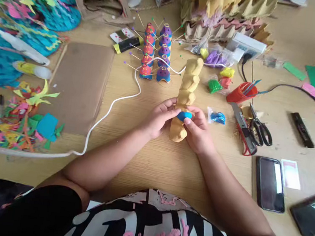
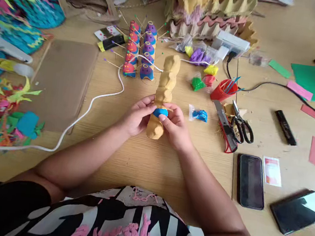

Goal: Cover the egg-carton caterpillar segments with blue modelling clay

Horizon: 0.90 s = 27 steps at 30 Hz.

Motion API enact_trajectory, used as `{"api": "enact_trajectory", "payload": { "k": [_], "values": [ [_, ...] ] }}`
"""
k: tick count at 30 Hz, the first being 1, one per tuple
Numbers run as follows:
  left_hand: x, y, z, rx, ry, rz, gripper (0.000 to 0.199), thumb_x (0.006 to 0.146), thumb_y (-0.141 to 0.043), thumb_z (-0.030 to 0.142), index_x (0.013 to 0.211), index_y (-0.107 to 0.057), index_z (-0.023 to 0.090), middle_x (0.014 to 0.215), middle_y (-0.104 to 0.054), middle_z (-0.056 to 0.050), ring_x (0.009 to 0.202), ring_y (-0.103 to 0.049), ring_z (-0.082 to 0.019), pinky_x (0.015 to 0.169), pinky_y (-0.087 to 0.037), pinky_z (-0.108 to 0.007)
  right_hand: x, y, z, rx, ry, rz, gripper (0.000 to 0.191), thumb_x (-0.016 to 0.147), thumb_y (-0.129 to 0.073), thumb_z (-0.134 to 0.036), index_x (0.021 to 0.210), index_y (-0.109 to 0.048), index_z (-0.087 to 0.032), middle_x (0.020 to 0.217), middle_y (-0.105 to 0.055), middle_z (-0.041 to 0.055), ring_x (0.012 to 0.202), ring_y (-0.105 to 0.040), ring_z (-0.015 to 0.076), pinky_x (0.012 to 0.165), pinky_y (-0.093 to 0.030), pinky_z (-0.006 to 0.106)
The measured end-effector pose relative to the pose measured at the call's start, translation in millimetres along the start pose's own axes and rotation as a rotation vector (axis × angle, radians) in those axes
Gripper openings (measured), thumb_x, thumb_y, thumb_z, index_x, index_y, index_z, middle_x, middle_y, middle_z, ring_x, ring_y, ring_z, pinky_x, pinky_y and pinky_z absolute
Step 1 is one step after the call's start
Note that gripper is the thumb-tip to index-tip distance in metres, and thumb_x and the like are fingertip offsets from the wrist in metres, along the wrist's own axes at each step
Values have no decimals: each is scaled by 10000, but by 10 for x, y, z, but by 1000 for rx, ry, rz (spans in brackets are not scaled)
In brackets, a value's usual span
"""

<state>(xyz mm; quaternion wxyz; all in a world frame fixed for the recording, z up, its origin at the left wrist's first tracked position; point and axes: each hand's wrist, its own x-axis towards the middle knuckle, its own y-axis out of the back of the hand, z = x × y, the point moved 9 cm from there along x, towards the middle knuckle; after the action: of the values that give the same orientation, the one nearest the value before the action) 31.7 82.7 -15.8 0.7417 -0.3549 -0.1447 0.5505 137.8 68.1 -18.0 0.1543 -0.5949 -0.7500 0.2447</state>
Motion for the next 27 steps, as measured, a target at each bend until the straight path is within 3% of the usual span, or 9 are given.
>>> {"api": "enact_trajectory", "payload": {
  "k": [6,19,27],
  "values": [
    [-12,-31,14,27,-15,-21,537,828,-959,475,1231,-751,187,1045,-853,-45,893,-799,-177,729,-577,-251,-11,26,-6,-39,2,16,485,787,-1024,-501,1138,-724,-353,960,-800,-60,867,-750,138,822,-662,283],
    [2,39,12,25,-46,46,524,765,-1004,399,1186,-753,213,956,-841,-1,846,-783,-141,778,-580,-250,-36,18,5,-105,-15,2,497,812,-999,-515,1177,-703,-353,1039,-826,-37,1001,-781,184,984,-674,372],
    [-3,7,30,26,-46,28,478,812,-969,457,1172,-753,227,978,-844,-5,893,-808,-172,782,-599,-268,-31,14,22,-89,-15,-1,484,812,-1006,-488,1167,-702,-362,1027,-815,-56,962,-759,157,953,-653,330]
  ]
}}
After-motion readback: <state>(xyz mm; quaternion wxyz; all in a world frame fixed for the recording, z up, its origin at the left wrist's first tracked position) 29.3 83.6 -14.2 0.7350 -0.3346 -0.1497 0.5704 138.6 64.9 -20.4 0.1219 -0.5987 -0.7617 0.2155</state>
